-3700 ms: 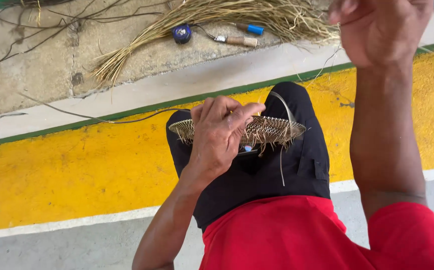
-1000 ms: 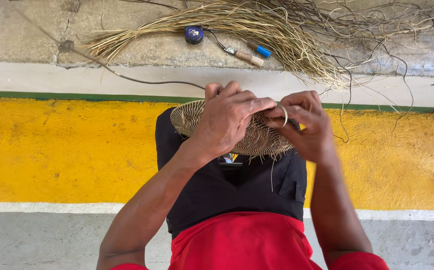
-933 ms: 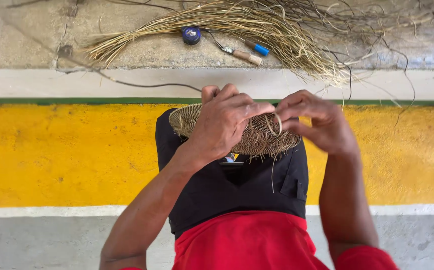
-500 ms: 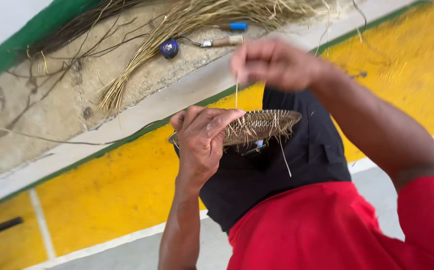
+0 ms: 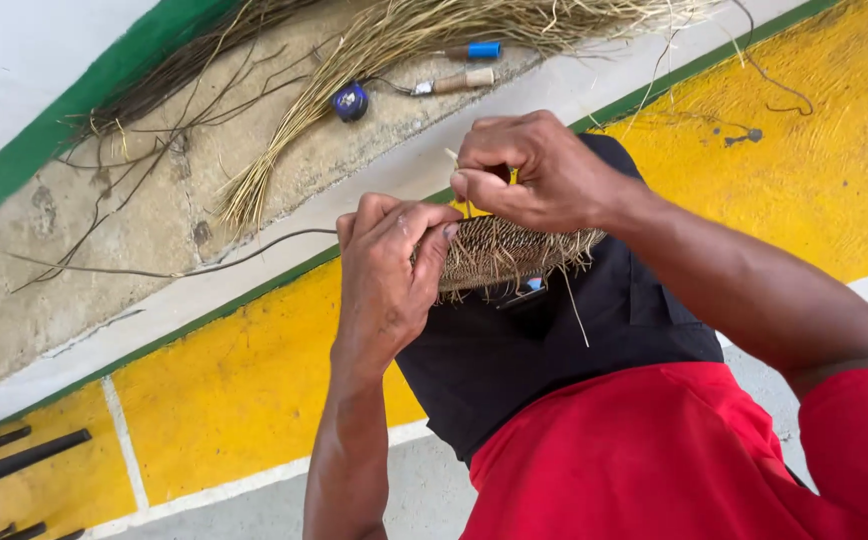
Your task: Weaving bamboo strips into a circular craft object.
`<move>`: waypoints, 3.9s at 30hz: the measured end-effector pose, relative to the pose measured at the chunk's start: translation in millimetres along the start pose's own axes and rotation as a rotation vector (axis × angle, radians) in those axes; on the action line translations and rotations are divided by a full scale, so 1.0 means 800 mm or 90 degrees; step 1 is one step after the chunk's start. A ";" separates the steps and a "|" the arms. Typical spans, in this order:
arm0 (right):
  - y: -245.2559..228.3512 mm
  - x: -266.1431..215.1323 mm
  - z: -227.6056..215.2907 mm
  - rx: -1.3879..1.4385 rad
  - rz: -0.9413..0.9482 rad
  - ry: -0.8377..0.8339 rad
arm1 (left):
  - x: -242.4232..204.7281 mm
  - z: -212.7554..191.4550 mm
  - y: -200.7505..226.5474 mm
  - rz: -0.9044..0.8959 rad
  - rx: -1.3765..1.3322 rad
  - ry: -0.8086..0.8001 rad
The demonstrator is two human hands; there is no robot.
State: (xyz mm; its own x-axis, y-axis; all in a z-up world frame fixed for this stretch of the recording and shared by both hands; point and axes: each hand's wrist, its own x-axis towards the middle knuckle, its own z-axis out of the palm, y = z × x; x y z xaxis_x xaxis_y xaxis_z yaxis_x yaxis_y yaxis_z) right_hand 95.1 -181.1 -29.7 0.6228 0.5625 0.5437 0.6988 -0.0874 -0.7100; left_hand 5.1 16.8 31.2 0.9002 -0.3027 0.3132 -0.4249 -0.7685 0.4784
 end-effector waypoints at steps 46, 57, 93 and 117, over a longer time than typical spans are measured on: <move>-0.034 -0.050 0.016 -0.238 0.037 0.132 | -0.003 0.047 -0.028 0.040 -0.047 0.126; 0.014 -0.006 -0.044 -0.057 0.065 -0.069 | -0.015 0.035 -0.022 0.062 -0.042 0.092; -0.037 -0.024 -0.006 -0.034 0.027 0.134 | -0.011 0.035 -0.023 -0.024 0.011 0.108; -0.026 -0.042 0.008 -0.192 0.011 0.083 | -0.020 0.042 -0.025 0.029 0.023 0.133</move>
State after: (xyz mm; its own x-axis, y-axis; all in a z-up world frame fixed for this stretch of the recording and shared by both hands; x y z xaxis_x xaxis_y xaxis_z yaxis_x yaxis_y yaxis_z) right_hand 57.3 -193.2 -36.2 0.6622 0.4504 0.5989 0.7478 -0.3463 -0.5664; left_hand 2.8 18.0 -11.0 0.8392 -0.2167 0.4989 -0.4573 -0.7776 0.4316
